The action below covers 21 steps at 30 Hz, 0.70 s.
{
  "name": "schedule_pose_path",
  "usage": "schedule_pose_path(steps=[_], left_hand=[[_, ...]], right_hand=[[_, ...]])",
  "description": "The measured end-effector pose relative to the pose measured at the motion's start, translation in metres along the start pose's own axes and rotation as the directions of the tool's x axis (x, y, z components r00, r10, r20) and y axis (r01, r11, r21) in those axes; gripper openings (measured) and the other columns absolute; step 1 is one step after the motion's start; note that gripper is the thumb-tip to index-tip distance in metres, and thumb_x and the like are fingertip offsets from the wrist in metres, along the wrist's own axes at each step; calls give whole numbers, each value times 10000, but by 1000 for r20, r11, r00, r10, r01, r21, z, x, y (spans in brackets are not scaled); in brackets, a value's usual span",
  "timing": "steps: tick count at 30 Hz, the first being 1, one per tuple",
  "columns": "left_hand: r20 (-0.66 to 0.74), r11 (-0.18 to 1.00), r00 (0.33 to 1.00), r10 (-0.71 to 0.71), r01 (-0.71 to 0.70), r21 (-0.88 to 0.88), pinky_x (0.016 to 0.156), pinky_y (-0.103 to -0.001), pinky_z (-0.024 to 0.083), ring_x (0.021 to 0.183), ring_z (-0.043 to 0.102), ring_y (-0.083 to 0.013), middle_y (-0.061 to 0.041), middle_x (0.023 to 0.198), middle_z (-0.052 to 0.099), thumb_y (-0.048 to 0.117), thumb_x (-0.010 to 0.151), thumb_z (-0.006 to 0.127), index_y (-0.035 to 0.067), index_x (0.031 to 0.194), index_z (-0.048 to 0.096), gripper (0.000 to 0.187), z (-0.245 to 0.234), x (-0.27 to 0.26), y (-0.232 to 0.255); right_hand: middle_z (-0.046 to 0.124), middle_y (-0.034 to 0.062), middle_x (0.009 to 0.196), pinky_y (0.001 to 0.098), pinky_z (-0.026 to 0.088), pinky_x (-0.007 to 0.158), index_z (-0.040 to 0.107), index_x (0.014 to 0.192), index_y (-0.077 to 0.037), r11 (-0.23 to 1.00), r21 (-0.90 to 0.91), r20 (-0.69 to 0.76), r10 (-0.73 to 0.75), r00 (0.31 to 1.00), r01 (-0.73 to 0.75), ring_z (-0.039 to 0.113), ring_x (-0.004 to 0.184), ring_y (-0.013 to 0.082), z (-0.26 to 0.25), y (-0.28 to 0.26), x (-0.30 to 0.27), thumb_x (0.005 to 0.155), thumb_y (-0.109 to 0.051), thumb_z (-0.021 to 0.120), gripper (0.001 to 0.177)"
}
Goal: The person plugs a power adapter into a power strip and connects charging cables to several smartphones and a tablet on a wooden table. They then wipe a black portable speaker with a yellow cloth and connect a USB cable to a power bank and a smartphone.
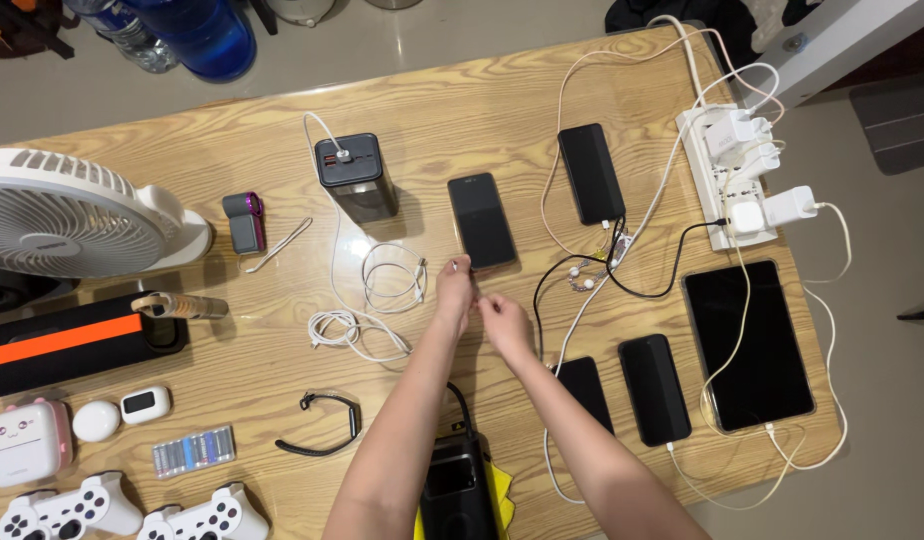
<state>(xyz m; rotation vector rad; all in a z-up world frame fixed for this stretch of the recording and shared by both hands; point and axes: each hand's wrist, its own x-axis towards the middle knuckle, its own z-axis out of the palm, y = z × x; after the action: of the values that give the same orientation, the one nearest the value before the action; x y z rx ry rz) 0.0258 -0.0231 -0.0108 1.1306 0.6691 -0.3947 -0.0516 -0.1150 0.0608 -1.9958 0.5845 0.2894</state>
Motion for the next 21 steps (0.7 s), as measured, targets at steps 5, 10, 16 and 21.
schedule_pose_path(steps=[5,10,16,21], left_hand=[[4,999,1000,-31,31,14,395,-284,359,462,424,-109,3,665,520,310,1059,505,90,1096,604,244,-6,-18,18],[59,997,998,-34,30,72,421,-261,376,490,444,-90,-14,744,655,340,1071,469,77,1126,605,302,-8,-33,36],[113,985,992,-60,40,167,424,-260,379,497,445,-80,-3,763,700,334,1052,474,100,1151,617,292,-8,-58,54],[51,960,998,-29,13,280,409,-273,325,491,437,-92,-8,686,548,319,1019,533,123,1142,594,239,-14,-74,58]], right_hand=[[705,151,860,372,508,763,698,945,-80,960,-179,86,234,968,-216,687,826,267,-19,-13,3,1084,-540,428,551],[720,173,1164,398,575,1003,534,1255,-149,780,575,203,158,966,-248,709,1094,254,-37,-8,55,1103,-491,367,410],[671,126,1173,470,550,936,576,1256,-52,349,806,508,8,861,-479,671,1051,263,-17,1,116,1051,-476,317,537],[651,151,1278,437,545,1008,572,1330,-17,288,838,505,-85,859,-464,666,1142,288,-17,-16,107,1146,-435,338,513]])
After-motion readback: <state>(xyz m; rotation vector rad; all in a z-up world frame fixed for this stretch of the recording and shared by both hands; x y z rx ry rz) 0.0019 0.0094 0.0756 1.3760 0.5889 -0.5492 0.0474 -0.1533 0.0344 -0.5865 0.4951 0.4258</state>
